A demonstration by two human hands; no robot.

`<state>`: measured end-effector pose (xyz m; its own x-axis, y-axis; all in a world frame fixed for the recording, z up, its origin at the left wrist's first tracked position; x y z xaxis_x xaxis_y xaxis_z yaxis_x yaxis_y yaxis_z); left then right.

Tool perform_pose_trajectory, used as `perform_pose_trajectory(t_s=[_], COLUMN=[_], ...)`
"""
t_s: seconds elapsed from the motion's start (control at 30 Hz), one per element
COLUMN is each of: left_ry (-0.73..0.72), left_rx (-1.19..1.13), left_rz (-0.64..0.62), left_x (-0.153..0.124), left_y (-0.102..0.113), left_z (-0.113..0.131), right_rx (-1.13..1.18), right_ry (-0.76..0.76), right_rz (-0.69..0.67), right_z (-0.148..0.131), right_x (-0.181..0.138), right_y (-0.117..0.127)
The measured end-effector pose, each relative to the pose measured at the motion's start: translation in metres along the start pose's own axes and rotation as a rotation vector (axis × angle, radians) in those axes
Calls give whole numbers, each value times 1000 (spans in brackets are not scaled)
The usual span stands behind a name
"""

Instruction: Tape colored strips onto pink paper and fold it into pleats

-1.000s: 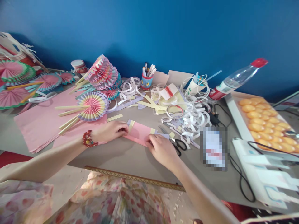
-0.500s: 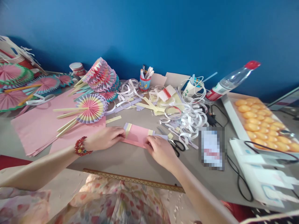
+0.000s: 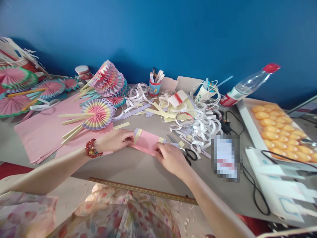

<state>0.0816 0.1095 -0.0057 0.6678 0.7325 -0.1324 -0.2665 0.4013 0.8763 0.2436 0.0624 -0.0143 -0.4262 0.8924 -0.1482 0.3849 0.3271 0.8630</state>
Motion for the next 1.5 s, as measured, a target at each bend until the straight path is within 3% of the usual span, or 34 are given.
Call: perform_pose_trajectory(t_s=[0.5,1.5], left_ry=[-53,-13], left_rx=[-153,-38], left_rz=[-40,94], left_x=[4,-2], left_y=[0,-2], left_z=[-5,-11], right_rx=[-27,-65], right_ry=[-11,-30], right_rz=[2,-20], right_z=[-1,3], right_x=[2,2], right_y=[0,-4])
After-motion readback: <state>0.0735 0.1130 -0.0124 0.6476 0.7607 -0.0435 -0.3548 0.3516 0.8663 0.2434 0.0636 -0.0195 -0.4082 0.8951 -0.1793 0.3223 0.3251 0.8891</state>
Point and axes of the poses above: each hand's wrist, its own x-axis towards the middle knuckle, its own y-axis out of the back of the hand, z = x × y, the point moved 9 cm from there along x, towards the middle knuckle, and after that the axes turned 3 degrees about x, right-handed, at the moved point
